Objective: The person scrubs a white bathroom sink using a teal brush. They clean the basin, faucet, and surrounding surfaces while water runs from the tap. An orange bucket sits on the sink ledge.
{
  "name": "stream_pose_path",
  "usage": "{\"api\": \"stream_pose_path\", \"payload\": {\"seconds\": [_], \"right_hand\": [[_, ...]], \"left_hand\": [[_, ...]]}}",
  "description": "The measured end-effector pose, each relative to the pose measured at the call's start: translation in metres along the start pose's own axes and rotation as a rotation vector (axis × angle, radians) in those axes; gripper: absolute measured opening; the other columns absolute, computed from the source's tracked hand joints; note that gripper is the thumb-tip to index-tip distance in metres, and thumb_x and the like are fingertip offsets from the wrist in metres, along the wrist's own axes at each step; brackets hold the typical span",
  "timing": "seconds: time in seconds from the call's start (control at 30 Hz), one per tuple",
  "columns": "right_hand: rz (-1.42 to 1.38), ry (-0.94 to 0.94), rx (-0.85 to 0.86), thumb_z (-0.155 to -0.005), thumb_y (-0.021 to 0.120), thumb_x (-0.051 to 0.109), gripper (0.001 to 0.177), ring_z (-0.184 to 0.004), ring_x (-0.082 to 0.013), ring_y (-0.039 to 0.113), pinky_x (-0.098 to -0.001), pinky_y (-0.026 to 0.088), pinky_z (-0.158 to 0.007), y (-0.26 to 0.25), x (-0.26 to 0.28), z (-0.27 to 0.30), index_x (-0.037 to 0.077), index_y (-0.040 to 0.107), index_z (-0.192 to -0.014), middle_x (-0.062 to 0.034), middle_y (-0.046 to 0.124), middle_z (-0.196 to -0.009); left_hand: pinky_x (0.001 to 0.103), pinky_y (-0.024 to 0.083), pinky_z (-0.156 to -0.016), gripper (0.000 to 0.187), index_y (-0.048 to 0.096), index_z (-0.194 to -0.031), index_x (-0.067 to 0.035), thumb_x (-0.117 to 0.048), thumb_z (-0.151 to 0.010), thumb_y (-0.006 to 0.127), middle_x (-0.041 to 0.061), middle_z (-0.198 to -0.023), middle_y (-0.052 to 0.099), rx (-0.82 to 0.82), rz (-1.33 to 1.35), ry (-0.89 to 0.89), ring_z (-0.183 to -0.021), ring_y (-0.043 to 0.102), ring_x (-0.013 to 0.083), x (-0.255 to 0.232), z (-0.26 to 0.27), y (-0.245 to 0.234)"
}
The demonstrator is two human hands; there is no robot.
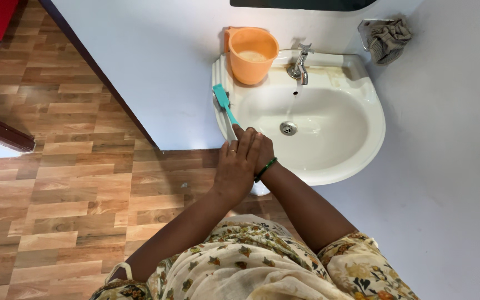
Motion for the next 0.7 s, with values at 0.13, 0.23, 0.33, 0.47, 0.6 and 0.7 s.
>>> {"api": "stream_pose_path", "payload": {"seconds": [0.13, 0.23, 0.33, 0.47, 0.6, 0.7], "right_hand": [[-0.088, 0.014, 0.016, -0.096, 0.06, 0.038, 0.062, -0.078, -0.0309, 0.068, -0.045, 0.056, -0.064, -0.015, -0.001, 0.019, 0.012, 0.047, -0.15, -0.0129, 0.066, -0.094], [-0.094, -0.013, -0.012, -0.095, 0.062, 0.037, 0.059, -0.076, -0.0302, 0.069, -0.0448, 0.056, -0.063, -0.03, 0.0, 0.031, 0.012, 0.05, -0.148, -0.0109, 0.068, -0.093], [-0.094, -0.006, 0.0, -0.093, 0.064, 0.037, 0.058, -0.074, -0.0287, 0.069, -0.0439, 0.057, -0.062, -0.043, -0.002, 0.042, 0.013, 0.053, -0.145, -0.0082, 0.07, -0.093], [-0.118, -0.014, -0.02, -0.093, 0.065, 0.038, 0.057, -0.075, -0.026, 0.07, -0.0422, 0.057, -0.062, -0.06, -0.006, 0.055, 0.014, 0.055, -0.144, -0.0053, 0.071, -0.094], [-0.132, 0.01, 0.046, -0.094, 0.064, 0.039, 0.056, -0.074, -0.0246, 0.069, -0.0422, 0.057, -0.062, -0.072, -0.019, 0.071, 0.015, 0.055, -0.143, -0.0033, 0.071, -0.097], [-0.061, 0.039, 0.061, -0.096, 0.063, 0.037, 0.049, -0.075, -0.0246, 0.068, -0.0426, 0.057, -0.066, -0.082, -0.032, 0.083, 0.021, 0.058, -0.142, -0.0048, 0.067, -0.096]], "left_hand": [[0.054, 0.038, -0.11, 0.093, 0.038, -0.155, -0.007, -0.017, -0.072, 0.078, 0.017, -0.154, 0.039, -0.012, -0.001, 0.025, -0.12, 0.055, 0.0361, -0.015, 0.002, -0.011], [0.05, 0.039, -0.11, 0.091, 0.041, -0.155, -0.008, -0.017, -0.072, 0.079, 0.016, -0.152, 0.043, -0.017, 0.053, 0.063, -0.118, 0.057, 0.0339, -0.025, 0.004, -0.021], [0.05, 0.038, -0.108, 0.093, 0.043, -0.153, -0.007, -0.02, -0.069, 0.082, 0.017, -0.148, 0.045, -0.004, 0.065, 0.101, -0.116, 0.057, 0.0341, -0.037, 0.0, -0.029], [0.049, 0.039, -0.108, 0.096, 0.045, -0.151, -0.005, -0.023, -0.065, 0.084, 0.019, -0.145, 0.047, 0.019, 0.118, 0.132, -0.113, 0.057, 0.0339, -0.054, -0.003, -0.038], [0.048, 0.039, -0.107, 0.092, 0.047, -0.15, -0.004, -0.024, -0.069, 0.085, 0.018, -0.143, 0.048, -0.025, 0.154, 0.178, -0.109, 0.056, 0.0326, -0.074, -0.005, -0.047], [0.047, 0.039, -0.106, 0.091, 0.048, -0.149, -0.004, -0.026, -0.069, 0.085, 0.018, -0.143, 0.048, -0.038, 0.172, 0.209, -0.107, 0.056, 0.0323, -0.092, -0.009, -0.047]]}}
Point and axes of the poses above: each hand's wrist, its own z-axis away from the middle knuckle, its own y-axis out of the palm, x = y × z, the point moved 7 cm from there along -z, towards the middle knuckle
